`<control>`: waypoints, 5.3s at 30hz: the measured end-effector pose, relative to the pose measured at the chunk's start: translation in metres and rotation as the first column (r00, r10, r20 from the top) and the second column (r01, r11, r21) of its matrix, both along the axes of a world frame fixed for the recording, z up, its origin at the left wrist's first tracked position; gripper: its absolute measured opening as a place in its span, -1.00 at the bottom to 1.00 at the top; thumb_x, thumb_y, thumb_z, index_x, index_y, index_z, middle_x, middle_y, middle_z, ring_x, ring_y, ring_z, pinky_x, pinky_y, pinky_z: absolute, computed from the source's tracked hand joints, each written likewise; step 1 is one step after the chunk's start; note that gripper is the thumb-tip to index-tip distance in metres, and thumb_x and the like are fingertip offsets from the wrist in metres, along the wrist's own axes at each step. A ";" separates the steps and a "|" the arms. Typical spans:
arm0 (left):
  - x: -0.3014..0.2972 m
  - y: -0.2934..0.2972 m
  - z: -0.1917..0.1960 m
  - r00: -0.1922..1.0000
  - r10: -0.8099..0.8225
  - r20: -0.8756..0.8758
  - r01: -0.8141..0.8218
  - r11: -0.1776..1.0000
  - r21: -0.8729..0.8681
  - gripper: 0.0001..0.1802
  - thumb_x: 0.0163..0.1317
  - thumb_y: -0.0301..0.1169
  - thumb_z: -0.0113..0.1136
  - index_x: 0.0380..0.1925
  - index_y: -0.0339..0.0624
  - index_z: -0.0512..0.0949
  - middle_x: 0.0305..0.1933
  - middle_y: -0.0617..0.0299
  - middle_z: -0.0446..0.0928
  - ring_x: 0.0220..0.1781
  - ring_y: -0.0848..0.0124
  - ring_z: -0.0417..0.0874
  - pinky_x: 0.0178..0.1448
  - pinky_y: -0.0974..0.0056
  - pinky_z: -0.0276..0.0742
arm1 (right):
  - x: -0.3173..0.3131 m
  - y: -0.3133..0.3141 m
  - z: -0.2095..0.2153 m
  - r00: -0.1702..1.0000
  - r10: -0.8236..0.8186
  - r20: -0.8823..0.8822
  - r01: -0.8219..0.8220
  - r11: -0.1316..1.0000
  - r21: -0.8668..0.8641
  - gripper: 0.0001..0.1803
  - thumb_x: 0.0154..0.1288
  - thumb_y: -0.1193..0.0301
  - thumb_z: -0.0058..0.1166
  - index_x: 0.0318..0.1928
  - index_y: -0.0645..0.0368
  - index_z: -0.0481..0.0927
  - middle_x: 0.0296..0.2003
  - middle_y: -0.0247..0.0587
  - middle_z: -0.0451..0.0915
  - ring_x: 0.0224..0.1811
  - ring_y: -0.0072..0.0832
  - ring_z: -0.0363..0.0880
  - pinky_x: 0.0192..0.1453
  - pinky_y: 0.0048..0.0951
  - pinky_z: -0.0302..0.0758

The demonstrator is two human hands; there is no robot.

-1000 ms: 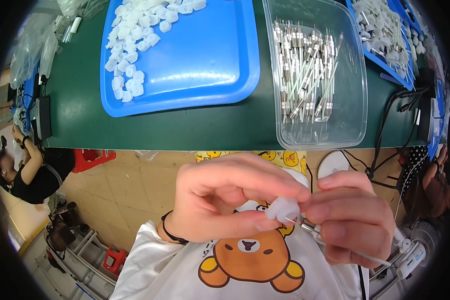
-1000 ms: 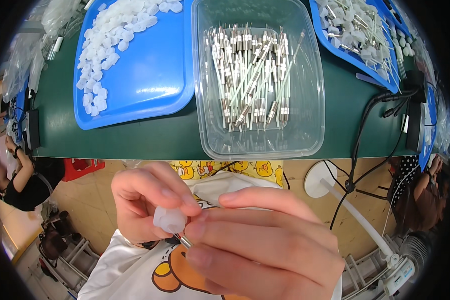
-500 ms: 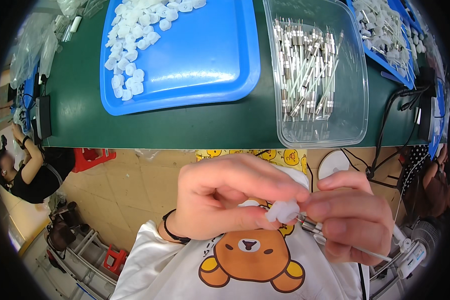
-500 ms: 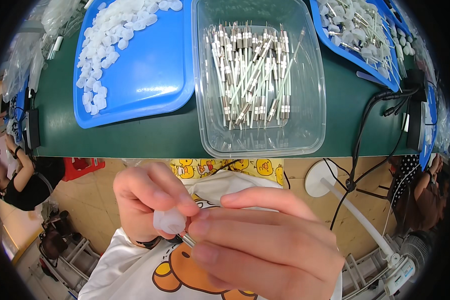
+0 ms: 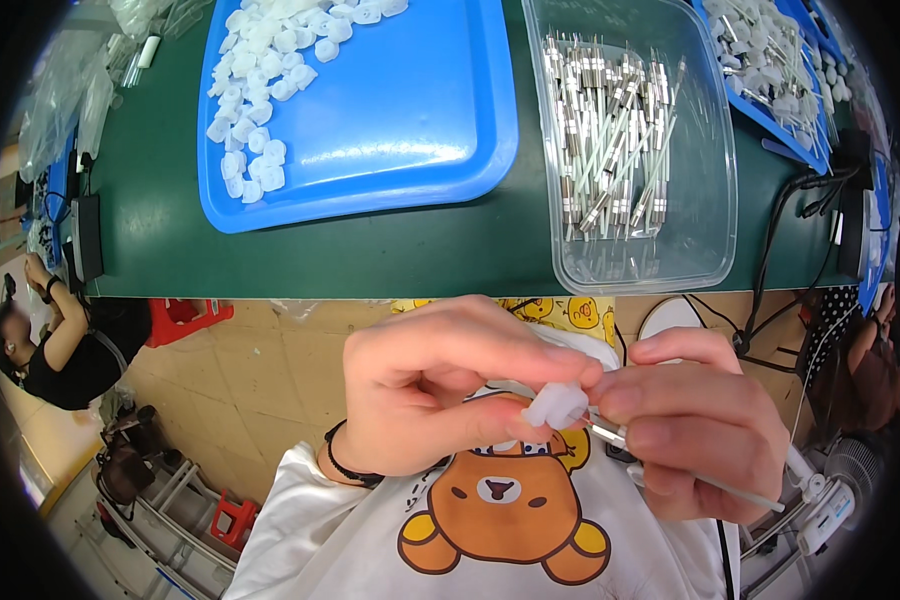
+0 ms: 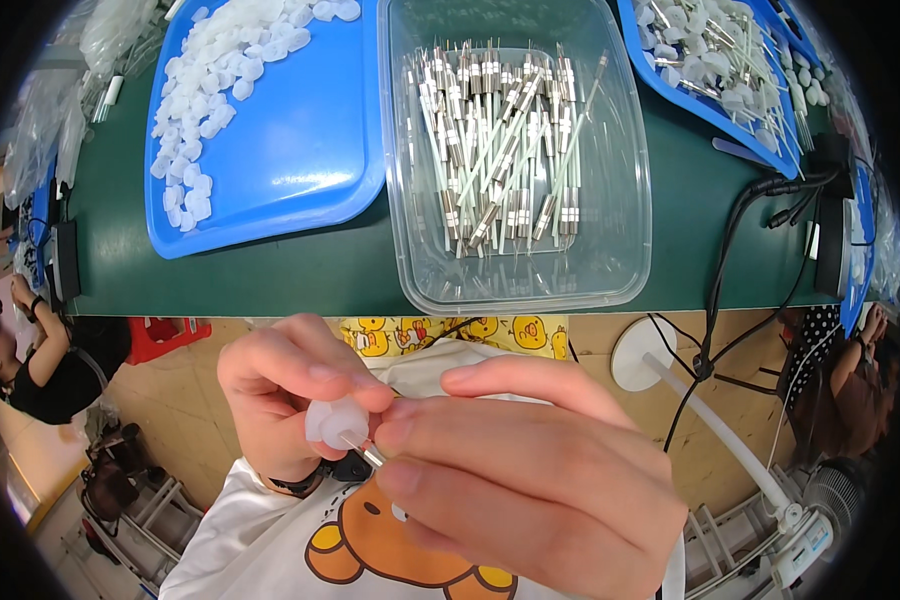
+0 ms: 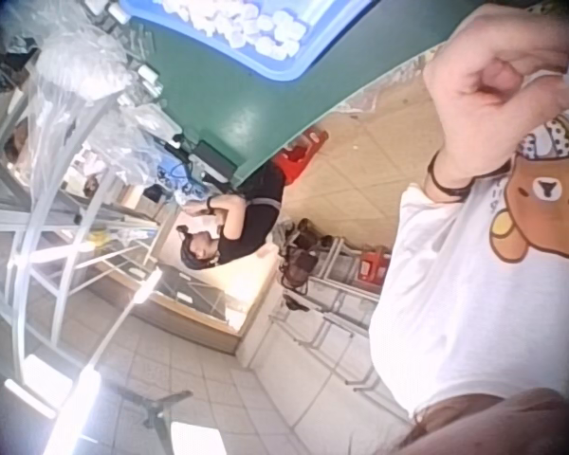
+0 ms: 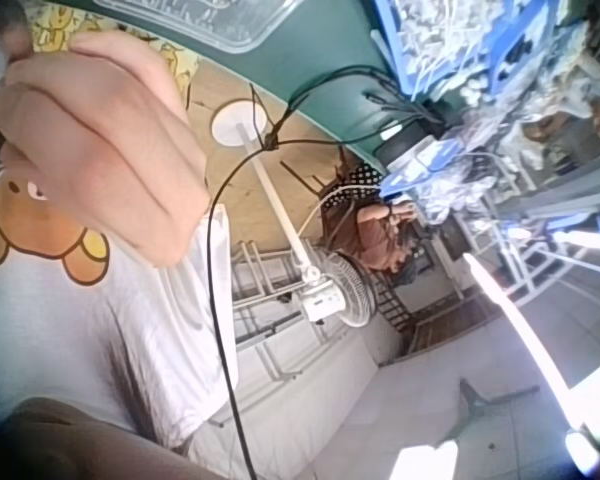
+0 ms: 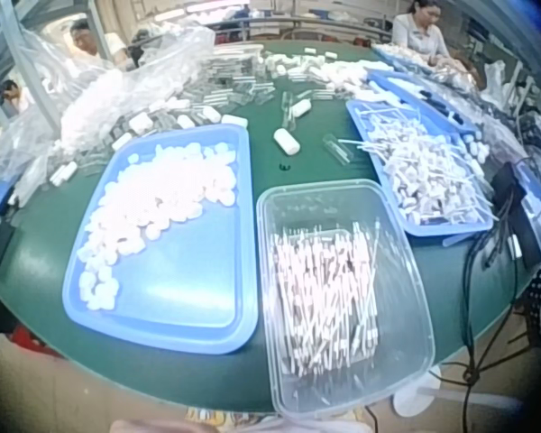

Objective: Assemble small plastic components and metal needles at a factory workstation.

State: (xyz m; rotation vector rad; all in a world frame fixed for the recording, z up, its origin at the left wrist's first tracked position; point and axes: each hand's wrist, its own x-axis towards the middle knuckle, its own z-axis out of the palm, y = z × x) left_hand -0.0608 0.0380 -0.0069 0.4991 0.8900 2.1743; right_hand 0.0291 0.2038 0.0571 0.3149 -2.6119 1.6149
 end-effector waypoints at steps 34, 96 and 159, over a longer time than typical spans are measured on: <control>0.006 0.002 0.016 0.964 -0.006 0.265 0.020 0.999 -0.049 -0.65 0.04 -0.23 0.06 -0.32 -0.25 0.25 -0.34 0.19 0.21 -0.58 0.50 0.29 -0.52 0.47 0.28 | 0.006 -0.018 -0.033 0.935 -0.265 -0.233 0.216 0.952 -0.217 -0.81 0.22 0.37 -0.17 -0.25 0.22 0.26 -0.41 -0.12 0.44 -0.49 -0.45 0.52 -0.36 -0.39 0.38; 0.004 -0.003 -0.001 0.992 -0.110 0.060 0.102 0.988 0.118 -0.71 0.04 -0.64 -0.01 -0.19 -0.36 0.26 -0.17 0.05 0.24 -0.15 0.43 0.32 -0.05 0.35 0.28 | 0.000 -0.017 -0.021 0.957 -0.162 -0.240 0.162 0.987 -0.019 -0.80 0.20 0.37 -0.14 -0.26 0.24 0.30 -0.32 -0.07 0.41 -0.37 -0.39 0.48 -0.21 -0.34 0.41; 0.018 0.000 0.012 0.997 -0.023 -0.079 0.008 0.983 -0.186 -0.76 0.03 -0.45 0.05 -0.33 -0.39 0.36 -0.30 -0.06 0.35 -0.40 0.34 0.51 -0.31 0.37 0.51 | 0.012 -0.017 -0.024 0.944 -0.268 -0.193 0.262 0.964 -0.055 -0.76 0.26 0.29 -0.26 -0.26 0.24 0.26 -0.52 -0.13 0.51 -0.53 -0.46 0.52 -0.33 -0.39 0.43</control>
